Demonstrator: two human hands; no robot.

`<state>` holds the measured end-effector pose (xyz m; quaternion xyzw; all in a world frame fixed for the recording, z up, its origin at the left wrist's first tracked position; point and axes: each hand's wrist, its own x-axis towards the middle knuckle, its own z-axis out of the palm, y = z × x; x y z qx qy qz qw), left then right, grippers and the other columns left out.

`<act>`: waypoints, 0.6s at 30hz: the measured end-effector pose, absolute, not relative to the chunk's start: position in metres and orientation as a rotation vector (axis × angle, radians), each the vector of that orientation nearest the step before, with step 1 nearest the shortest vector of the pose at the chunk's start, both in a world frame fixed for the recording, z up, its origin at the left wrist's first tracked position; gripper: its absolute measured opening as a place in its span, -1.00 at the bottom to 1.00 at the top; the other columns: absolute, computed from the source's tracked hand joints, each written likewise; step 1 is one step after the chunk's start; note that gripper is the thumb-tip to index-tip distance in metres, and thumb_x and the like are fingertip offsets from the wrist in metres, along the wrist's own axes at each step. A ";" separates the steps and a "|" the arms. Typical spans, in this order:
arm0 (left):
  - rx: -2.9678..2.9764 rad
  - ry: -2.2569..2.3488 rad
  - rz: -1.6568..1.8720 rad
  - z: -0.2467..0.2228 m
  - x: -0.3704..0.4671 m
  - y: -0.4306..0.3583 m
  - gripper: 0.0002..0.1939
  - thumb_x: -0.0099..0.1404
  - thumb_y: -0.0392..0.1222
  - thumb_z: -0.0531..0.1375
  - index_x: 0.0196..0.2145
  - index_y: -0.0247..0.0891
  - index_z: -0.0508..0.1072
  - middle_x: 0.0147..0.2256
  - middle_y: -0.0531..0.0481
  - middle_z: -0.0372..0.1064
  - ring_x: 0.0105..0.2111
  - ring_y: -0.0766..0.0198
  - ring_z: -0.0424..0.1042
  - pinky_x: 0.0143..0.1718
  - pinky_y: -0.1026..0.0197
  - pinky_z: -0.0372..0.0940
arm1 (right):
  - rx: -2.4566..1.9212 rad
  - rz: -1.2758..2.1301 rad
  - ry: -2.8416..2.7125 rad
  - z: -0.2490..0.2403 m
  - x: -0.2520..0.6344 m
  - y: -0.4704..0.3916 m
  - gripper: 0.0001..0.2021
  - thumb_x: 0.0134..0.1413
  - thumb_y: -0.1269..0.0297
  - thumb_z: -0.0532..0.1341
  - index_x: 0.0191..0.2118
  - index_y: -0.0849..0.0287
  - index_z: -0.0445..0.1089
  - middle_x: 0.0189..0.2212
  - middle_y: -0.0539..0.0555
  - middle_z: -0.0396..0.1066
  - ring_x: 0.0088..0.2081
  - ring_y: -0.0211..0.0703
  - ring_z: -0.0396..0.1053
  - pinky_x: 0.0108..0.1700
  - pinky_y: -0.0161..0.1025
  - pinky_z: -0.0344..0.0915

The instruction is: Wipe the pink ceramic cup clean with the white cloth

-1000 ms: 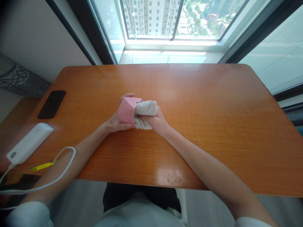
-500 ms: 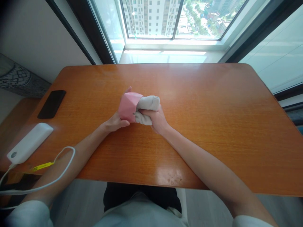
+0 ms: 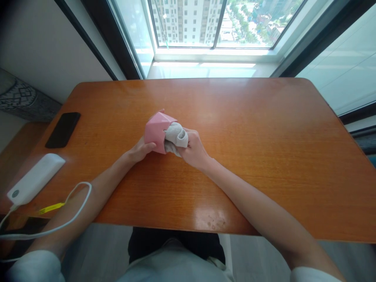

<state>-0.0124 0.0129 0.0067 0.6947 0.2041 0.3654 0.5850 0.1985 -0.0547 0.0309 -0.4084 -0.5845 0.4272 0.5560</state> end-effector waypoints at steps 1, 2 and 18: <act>1.600 0.466 0.858 0.009 -0.012 0.011 0.20 0.19 0.52 0.42 0.56 -0.09 0.13 0.37 -0.28 0.39 0.31 -0.29 0.44 0.39 -0.26 0.34 | -0.966 1.086 -1.277 0.030 0.197 -0.054 -0.82 0.07 0.26 0.45 -0.46 0.06 0.48 -0.50 -0.06 0.43 -0.41 -0.19 0.39 -0.29 -0.21 0.43; 1.580 0.453 0.864 0.011 -0.011 0.010 0.25 0.16 0.52 0.44 0.58 -0.06 0.08 0.40 -0.28 0.35 0.32 -0.28 0.44 0.36 -0.23 0.38 | -0.959 1.180 -1.157 0.029 0.195 -0.054 -0.86 0.03 0.25 0.48 -0.40 0.06 0.52 -0.48 -0.06 0.46 -0.38 -0.16 0.45 -0.25 -0.19 0.47; 1.577 0.353 0.868 -0.005 -0.013 0.020 0.16 0.22 0.22 0.51 0.58 0.04 0.03 0.32 -0.21 0.42 0.26 -0.17 0.48 0.31 -0.19 0.39 | -0.907 0.839 -1.561 0.019 0.194 -0.058 -0.91 -0.01 0.41 0.37 -0.44 0.05 0.58 -0.36 0.03 0.58 -0.35 -0.13 0.47 -0.27 -0.19 0.42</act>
